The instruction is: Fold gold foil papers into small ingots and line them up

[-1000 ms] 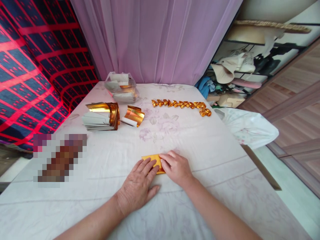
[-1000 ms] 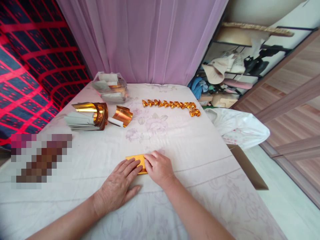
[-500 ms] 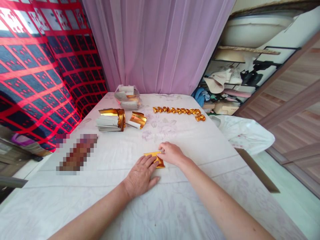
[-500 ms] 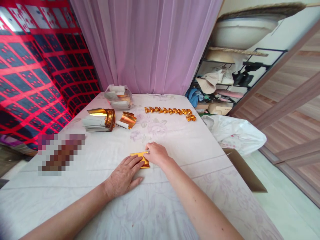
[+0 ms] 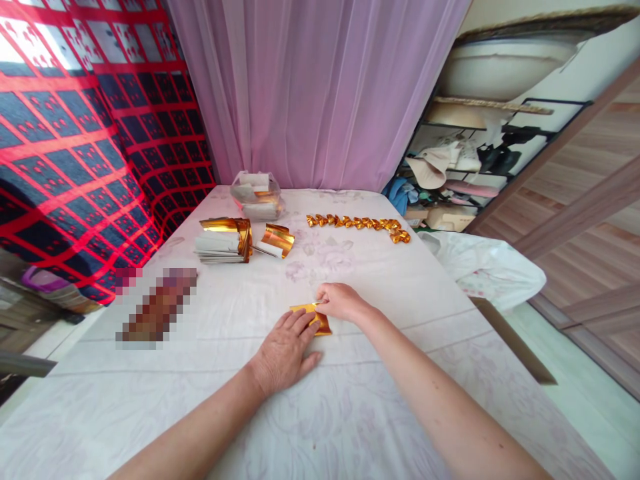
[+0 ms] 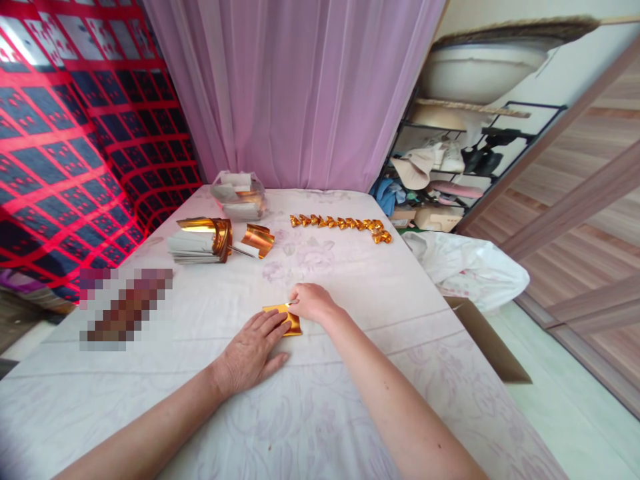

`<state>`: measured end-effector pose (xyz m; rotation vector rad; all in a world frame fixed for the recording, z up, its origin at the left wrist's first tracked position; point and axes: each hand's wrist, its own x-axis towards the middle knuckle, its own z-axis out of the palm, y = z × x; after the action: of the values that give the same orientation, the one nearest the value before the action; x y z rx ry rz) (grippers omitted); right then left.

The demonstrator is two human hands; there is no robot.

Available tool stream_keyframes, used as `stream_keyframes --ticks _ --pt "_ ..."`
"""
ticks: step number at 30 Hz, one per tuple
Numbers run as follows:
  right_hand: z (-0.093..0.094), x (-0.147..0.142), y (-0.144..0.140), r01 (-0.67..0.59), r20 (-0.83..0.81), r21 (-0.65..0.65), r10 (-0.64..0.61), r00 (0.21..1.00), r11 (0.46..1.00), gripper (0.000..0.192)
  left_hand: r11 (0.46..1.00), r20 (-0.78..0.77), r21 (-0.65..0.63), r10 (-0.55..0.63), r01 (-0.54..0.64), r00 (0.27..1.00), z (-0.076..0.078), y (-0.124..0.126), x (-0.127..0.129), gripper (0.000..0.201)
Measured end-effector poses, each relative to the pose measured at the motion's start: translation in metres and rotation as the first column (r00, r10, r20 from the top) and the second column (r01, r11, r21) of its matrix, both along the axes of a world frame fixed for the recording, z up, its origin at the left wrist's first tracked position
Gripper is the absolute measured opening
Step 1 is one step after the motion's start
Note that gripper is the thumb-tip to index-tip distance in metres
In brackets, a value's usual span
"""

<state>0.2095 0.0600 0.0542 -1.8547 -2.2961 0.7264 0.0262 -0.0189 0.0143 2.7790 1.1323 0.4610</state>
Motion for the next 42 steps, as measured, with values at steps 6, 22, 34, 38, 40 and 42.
stream_keyframes --ticks 6,22,34,38,40,42 --pt "-0.019 0.009 -0.006 0.017 -0.223 -0.017 -0.02 0.975 1.0 0.008 0.999 0.092 -0.032 -0.039 0.042 0.995 -0.001 0.002 -0.004 0.052" --pt "-0.037 0.034 -0.016 -0.044 -0.718 -0.14 -0.071 0.693 0.989 0.017 0.849 0.519 -0.465 0.492 -0.252 0.699 -0.01 0.026 -0.019 0.034" --pt "-0.032 0.035 -0.016 -0.123 -0.699 -0.143 -0.012 0.715 0.982 0.012 0.808 0.529 -0.537 0.548 -0.245 0.648 -0.005 0.023 -0.014 0.029" --pt "-0.031 0.035 -0.014 -0.176 -0.686 -0.13 0.04 0.727 0.976 0.01 0.837 0.456 -0.489 0.484 -0.244 0.747 0.004 0.023 -0.015 0.011" --pt "-0.03 0.035 -0.013 -0.185 -0.681 -0.14 0.041 0.731 0.973 0.008 0.843 0.432 -0.48 0.468 -0.243 0.771 0.008 0.023 -0.014 0.007" --pt "-0.028 0.035 -0.013 -0.183 -0.678 -0.155 0.03 0.734 0.971 0.007 0.845 0.434 -0.473 0.47 -0.25 0.768 0.009 0.022 -0.013 0.009"
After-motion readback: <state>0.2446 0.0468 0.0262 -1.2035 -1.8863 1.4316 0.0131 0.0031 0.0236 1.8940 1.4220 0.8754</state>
